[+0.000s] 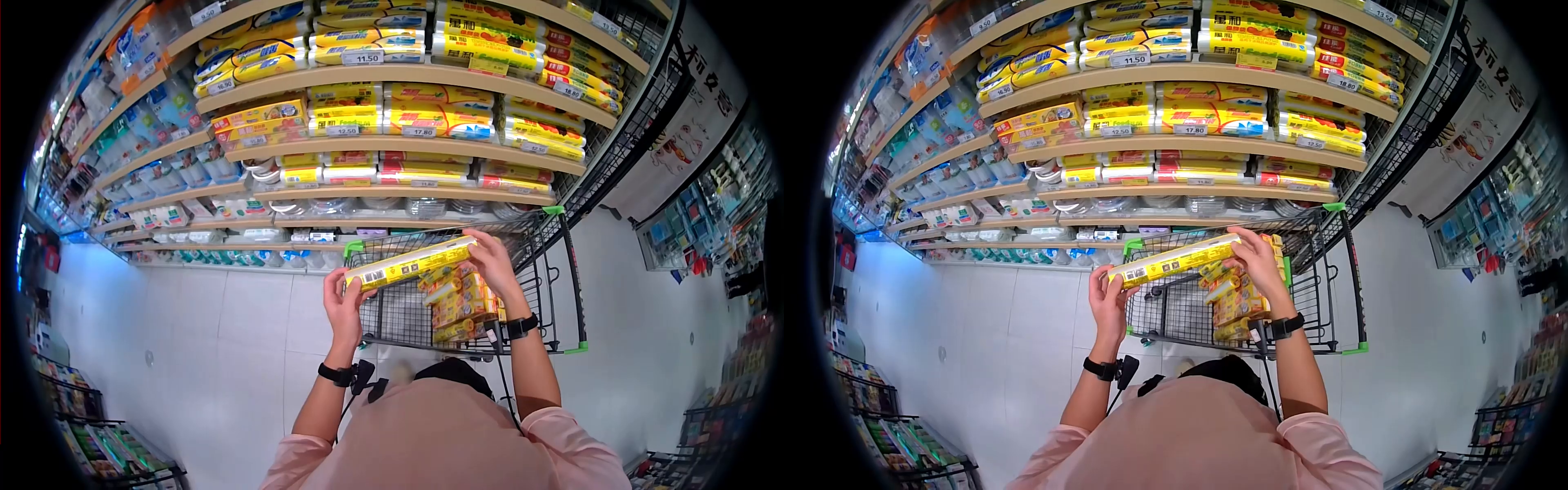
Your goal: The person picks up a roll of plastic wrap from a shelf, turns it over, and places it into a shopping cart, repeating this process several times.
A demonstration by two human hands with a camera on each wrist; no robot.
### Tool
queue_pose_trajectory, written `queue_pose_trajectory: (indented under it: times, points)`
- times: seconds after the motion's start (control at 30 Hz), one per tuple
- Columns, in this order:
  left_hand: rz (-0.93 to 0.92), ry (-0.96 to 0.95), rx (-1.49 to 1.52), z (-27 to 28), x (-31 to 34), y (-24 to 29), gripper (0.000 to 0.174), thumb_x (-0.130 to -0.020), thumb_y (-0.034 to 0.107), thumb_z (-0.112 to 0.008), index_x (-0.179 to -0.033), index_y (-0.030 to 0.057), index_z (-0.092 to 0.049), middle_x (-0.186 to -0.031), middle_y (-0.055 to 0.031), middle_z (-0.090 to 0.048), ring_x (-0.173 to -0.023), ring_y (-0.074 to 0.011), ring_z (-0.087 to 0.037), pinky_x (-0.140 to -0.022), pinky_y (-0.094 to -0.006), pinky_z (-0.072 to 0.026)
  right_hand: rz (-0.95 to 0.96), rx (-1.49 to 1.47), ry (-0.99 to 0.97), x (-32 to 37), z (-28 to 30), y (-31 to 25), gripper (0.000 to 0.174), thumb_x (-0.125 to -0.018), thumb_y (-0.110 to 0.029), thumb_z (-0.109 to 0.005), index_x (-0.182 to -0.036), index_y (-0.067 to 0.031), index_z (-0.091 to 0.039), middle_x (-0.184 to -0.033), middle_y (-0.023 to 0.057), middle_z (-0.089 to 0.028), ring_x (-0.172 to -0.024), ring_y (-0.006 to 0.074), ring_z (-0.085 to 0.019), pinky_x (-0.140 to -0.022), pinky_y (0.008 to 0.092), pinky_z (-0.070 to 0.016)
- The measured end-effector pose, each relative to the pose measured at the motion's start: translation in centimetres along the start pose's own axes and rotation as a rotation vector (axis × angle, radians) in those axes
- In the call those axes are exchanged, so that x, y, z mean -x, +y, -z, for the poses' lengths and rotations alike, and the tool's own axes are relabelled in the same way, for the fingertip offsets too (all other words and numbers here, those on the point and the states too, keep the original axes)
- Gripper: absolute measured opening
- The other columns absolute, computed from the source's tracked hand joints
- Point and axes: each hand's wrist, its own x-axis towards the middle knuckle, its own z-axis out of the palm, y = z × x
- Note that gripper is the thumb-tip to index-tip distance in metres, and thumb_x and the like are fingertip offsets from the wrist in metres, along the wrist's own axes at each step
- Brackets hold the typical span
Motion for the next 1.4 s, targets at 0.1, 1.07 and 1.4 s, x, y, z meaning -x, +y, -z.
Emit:
queue_pose_trajectory:
  times: [0.1, 1.07, 1.4]
  points:
    - [0.016, 0.001, -0.032, 0.0, 0.0, -0.2, 0.028, -0.096, 0.009, -0.055, -0.122, 0.0065, -0.045, -0.111, -0.0124, -0.058, -0.096, -0.0217, -0.065, -0.071, -0.0319, -0.0603, -0.038, -0.001, -0.005, 0.2, 0.7, 1.0, 0.035, -0.098, -0.010, -0.054, -0.132, -0.0017, -0.052, -0.110, 0.0114, -0.064, -0.080, 0.0143, -0.067, -0.069, 0.0228, -0.0550]
    - [0.500, 0.076, -0.364, 5.5, -0.3, -11.5, 0.024, -0.095, 0.032, -0.062, -0.100, 0.0096, -0.058, -0.086, -0.0031, -0.063, -0.070, -0.0113, -0.061, -0.058, -0.0253, -0.0508, -0.210, 0.376, 0.082, 3.8, 5.4, 3.6, 0.040, -0.087, -0.011, -0.072, -0.120, 0.0037, -0.056, -0.094, 0.0070, -0.069, -0.073, 0.0129, -0.065, -0.065, 0.0267, -0.0549]
    - [0.544, 0.250, -0.300, 6.3, 1.3, -11.1, 0.012, -0.093, 0.014, -0.058, -0.104, 0.0113, -0.055, -0.096, -0.0037, -0.061, -0.085, -0.0153, -0.060, -0.074, -0.0288, -0.0487, -0.409, 1.084, 0.148, 1.2, 11.0, 20.6, 0.058, -0.063, -0.033, -0.086, -0.100, 0.0004, -0.057, -0.089, 0.0148, -0.067, -0.081, 0.0297, -0.067, -0.069, 0.0396, -0.0535]
